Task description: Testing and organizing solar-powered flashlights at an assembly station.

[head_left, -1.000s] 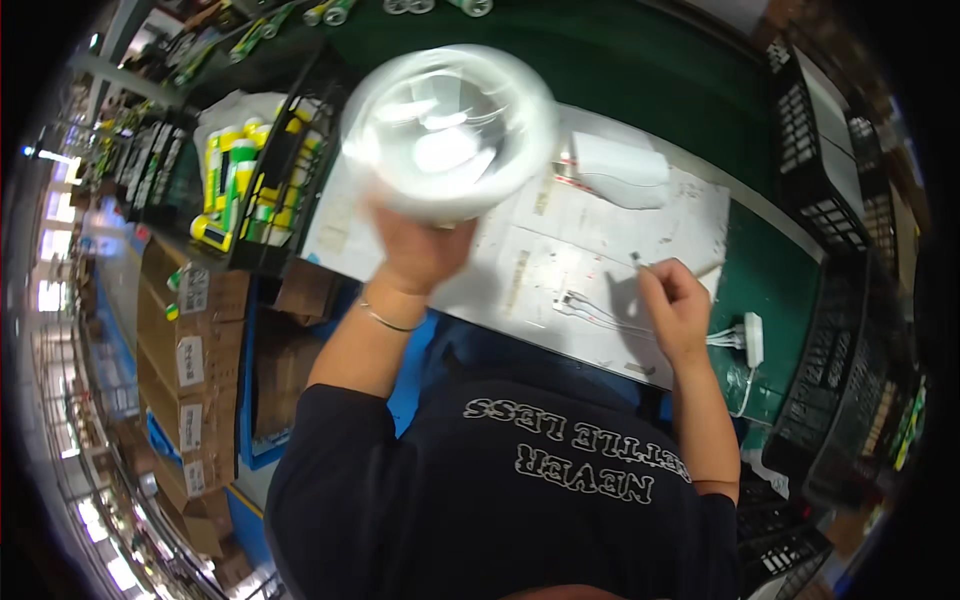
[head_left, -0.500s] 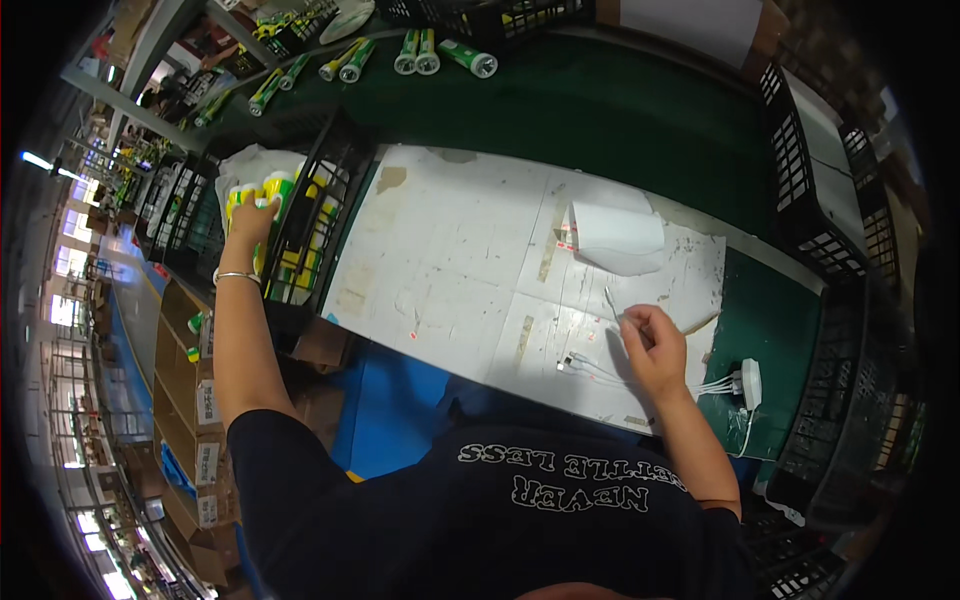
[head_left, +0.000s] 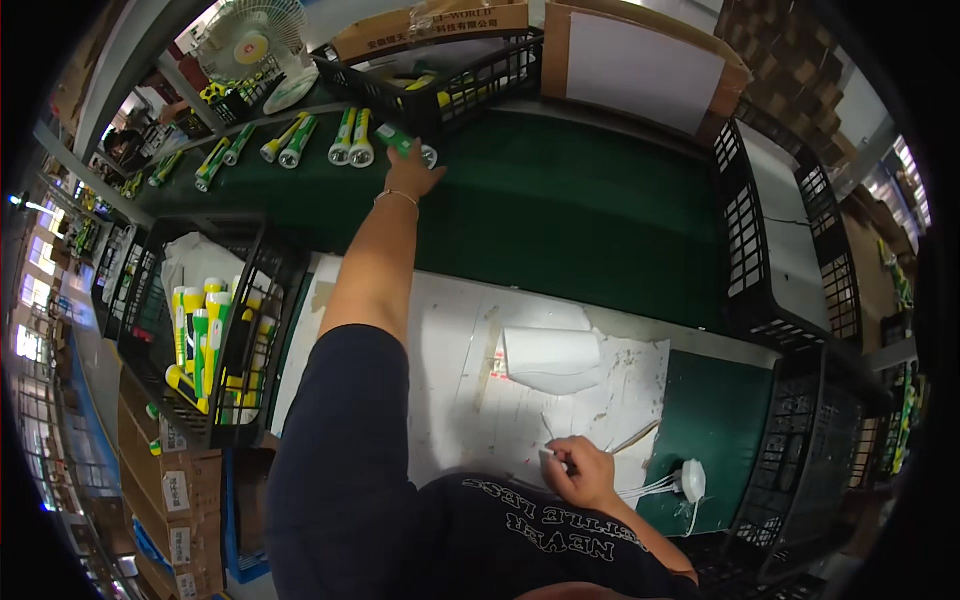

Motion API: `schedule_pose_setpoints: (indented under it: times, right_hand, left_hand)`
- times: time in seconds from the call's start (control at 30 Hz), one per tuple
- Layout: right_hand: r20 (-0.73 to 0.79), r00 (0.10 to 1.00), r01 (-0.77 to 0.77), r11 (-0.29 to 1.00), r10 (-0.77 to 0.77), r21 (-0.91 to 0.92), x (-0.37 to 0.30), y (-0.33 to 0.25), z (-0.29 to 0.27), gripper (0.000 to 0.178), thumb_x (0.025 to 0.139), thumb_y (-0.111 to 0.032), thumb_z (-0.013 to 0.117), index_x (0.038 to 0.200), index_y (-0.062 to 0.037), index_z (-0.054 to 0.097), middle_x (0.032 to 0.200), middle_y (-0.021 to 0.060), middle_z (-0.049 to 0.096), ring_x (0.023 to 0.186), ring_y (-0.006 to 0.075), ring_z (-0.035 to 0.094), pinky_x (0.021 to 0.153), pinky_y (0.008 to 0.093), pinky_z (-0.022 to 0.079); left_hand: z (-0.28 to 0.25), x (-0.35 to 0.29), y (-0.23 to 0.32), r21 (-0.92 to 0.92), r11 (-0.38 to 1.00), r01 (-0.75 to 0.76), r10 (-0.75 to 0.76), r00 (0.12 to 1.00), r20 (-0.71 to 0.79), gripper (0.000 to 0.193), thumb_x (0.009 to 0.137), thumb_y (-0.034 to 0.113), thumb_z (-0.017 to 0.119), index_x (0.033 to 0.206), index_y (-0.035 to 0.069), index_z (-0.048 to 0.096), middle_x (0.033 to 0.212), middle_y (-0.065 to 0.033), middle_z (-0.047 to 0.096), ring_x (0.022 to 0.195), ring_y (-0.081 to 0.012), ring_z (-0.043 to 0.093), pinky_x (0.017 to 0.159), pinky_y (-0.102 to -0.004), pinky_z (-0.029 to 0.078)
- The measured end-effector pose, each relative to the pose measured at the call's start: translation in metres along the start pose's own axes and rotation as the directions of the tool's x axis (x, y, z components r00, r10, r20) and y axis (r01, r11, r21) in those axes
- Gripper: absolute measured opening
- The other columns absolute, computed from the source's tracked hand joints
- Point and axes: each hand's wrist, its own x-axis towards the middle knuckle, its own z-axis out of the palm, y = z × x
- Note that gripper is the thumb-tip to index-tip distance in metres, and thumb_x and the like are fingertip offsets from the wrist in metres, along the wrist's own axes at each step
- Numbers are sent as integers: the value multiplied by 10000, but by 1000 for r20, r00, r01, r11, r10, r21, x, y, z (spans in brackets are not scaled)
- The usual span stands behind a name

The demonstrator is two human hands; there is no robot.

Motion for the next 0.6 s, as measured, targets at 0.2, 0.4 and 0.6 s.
schedule_pose_setpoints:
  times: [0.2, 0.4, 0.6]
  right_hand:
    - [1, 999, 37, 999, -37, 15, 4, 9, -2, 164, 718, -43, 666, 850, -102, 589, 686, 40, 574, 512, 184, 573, 429, 272, 435]
    - [-5, 1000, 8, 1000, -8, -3, 3, 4, -4, 92, 731, -66, 656, 798, -101, 606, 683, 35, 582, 498, 165, 567, 436, 255, 434]
    - [-9, 1000, -12, 999, 12, 39, -2, 3, -1, 89, 729, -65, 652, 806, -92, 616, 699, 37, 593, 528, 161, 589, 451, 251, 447]
  left_hand:
    - [10, -1, 5, -189, 979, -75, 36, 979, -201, 511, 716, 338, 719, 1141, 181, 482, 1307, -227, 294, 1054, -427, 511, 879, -432, 459]
    - [2, -18, 24, -48, 995, -86, 84, 995, -52, 580, 724, 279, 707, 1241, 233, 447, 1358, -195, 262, 1055, -423, 516, 887, -439, 461]
    - [5, -11, 16, 29, 999, -21, 23, 999, -49, 492, 711, 177, 702, 1136, 228, 460, 1343, -171, 294, 997, -447, 538, 855, -445, 475]
